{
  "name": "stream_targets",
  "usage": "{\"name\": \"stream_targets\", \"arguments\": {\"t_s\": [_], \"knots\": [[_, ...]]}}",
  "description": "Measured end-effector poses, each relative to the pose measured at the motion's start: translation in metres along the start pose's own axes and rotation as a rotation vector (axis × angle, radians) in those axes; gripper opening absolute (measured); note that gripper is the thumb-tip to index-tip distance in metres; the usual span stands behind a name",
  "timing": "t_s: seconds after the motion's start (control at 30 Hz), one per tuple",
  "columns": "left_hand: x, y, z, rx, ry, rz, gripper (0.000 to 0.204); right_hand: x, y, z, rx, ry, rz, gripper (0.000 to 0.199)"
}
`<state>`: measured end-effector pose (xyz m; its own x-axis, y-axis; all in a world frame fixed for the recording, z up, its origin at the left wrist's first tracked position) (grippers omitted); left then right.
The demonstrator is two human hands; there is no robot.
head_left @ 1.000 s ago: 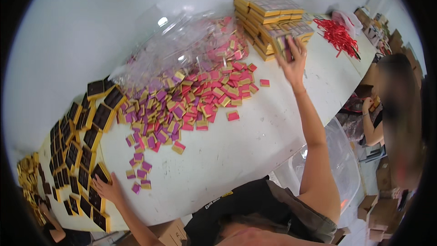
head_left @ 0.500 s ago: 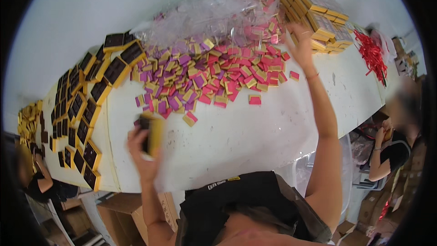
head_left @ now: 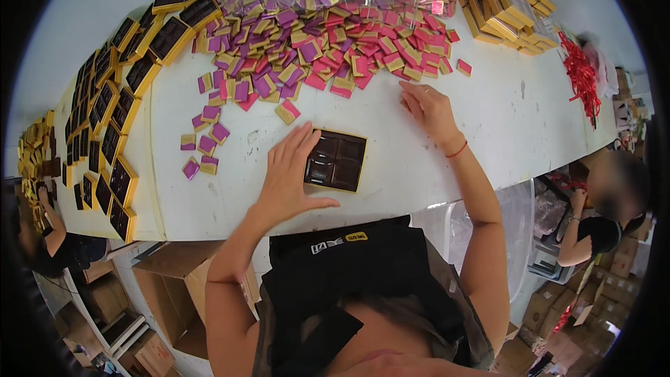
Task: The person assembles small square cosmetic palettes by placing four colored blocks into each tray. They pick up blocks from a large pile on the table, arrange them into the compartments of the trays, and then place the completed palettes into a clear plastic bin.
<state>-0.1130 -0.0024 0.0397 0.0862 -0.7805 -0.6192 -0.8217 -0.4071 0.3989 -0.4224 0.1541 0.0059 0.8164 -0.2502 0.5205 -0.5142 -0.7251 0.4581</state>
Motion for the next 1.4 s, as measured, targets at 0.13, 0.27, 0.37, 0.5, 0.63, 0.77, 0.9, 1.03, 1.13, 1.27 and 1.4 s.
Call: {"name": "stream_targets", "arguments": {"t_s": [0.13,0.27,0.37,0.5,0.63,0.77,0.9,1.03,1.13,1.27,1.4], "knots": [[0.012,0.006,0.003,0.084,-0.009,0.018,0.116,0.024,0.002,-0.021,-0.081,0.124,-0.204,0.04],[0.02,0.005,0.013,0.094,-0.026,0.044,0.109,-0.002,-0.009,-0.029,0.022,0.088,-0.198,0.038],[0.014,0.003,0.019,0.033,-0.02,0.042,0.105,-0.011,-0.01,-0.024,-0.065,0.012,-0.214,0.026],[0.012,-0.001,0.024,0.009,-0.032,0.072,0.108,-0.015,-0.014,-0.01,-0.067,0.338,0.354,0.021],[0.015,-0.005,0.027,0.009,-0.104,0.004,0.112,0.049,-0.022,0.003,0.183,0.844,0.705,0.033],[0.015,-0.006,0.031,-0.015,-0.135,-0.034,0.119,0.089,-0.025,0.018,0.338,0.913,0.644,0.023],[0.017,-0.007,0.032,-0.062,-0.155,-0.004,0.119,0.111,-0.02,0.023,0.144,0.55,0.088,0.015],[0.02,-0.008,0.033,-0.081,-0.189,-0.024,0.12,0.129,-0.002,0.033,0.123,0.359,-0.427,0.015],[0.018,-0.006,0.033,-0.03,-0.171,-0.099,0.12,0.139,0.01,0.036,0.292,0.34,-0.525,0.015],[0.02,-0.007,0.035,-0.109,-0.197,-0.096,0.119,0.125,-0.007,0.051,0.297,0.395,-0.401,0.022],[0.014,-0.009,0.033,-0.071,-0.161,-0.11,0.116,0.121,-0.019,0.038,0.17,0.197,-0.623,0.043]]}}
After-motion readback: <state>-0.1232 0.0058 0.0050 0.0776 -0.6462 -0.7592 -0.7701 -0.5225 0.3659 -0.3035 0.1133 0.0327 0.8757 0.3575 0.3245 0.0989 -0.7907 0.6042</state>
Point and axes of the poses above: each hand's wrist, its own y-axis towards the middle knuckle, its own z-axis out of the palm, x = y × z, the point moved 1 cm from there along y, towards the middle knuckle, and after that the axes turned 15 degrees about -x, right-handed, at the moved point
